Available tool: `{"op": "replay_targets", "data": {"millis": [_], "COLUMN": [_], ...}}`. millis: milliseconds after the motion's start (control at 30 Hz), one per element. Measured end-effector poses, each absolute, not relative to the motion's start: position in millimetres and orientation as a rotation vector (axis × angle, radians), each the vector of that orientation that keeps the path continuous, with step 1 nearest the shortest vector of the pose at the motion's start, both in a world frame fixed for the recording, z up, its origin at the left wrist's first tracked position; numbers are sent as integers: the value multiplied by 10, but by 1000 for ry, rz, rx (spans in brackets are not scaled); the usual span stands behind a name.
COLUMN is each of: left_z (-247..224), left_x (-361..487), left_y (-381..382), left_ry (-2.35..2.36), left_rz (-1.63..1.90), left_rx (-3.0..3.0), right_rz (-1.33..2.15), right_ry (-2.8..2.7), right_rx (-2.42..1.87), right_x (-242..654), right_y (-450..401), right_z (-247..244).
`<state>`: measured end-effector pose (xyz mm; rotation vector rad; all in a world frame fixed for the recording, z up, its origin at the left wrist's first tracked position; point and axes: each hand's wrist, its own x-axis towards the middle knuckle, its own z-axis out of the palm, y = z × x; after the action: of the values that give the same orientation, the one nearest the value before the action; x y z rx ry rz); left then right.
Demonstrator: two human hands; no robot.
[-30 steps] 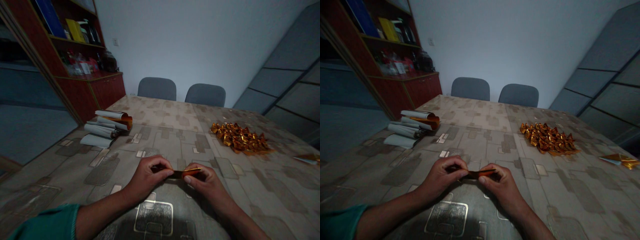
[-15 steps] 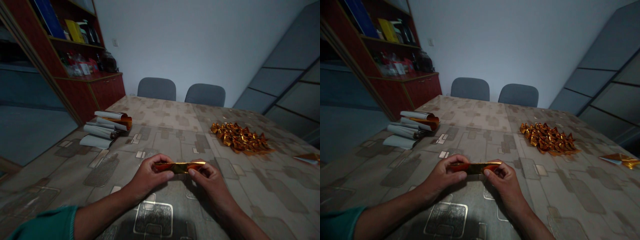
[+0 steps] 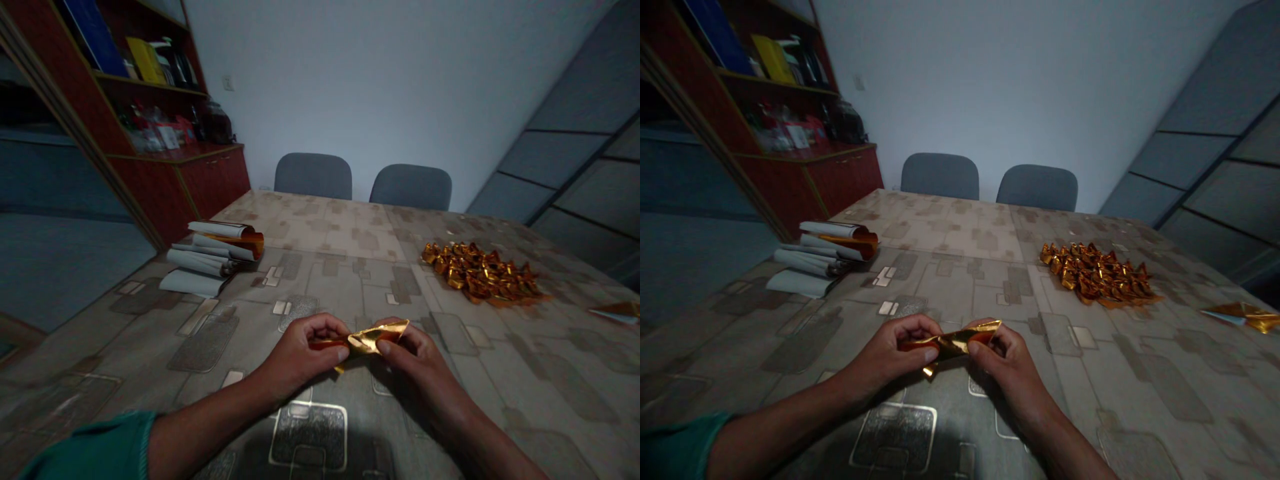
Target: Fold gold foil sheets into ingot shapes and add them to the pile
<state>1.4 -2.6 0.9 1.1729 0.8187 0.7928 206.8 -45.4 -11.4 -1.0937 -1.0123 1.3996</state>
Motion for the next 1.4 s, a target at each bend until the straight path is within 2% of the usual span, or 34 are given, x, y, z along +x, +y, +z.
{"op": "replay_targets", "data": {"millis": [533, 800, 933, 1133, 1400], "left_z": [-11, -58, -80, -76, -47], "left_x": [-8, 25, 19, 2, 29], "left_y": [-43, -59, -45, -26, -89], "left_ry": [869, 830, 776, 846, 834], "left_rz": [730, 499, 607, 758, 757], "left_rx": [1254, 1154, 1057, 892, 844], "right_rz": [1388, 1513, 1343, 796, 692], "right_ry": [-1128, -1198, -1198, -1895, -2188], "right_rx": [-1184, -1054, -1068, -927, -855], "right_x": [2049, 1978, 2033, 2131, 2185], "right_y": [-443, -415, -414, -423, -409], "right_z": [-32, -65, -140, -65, -64]}}
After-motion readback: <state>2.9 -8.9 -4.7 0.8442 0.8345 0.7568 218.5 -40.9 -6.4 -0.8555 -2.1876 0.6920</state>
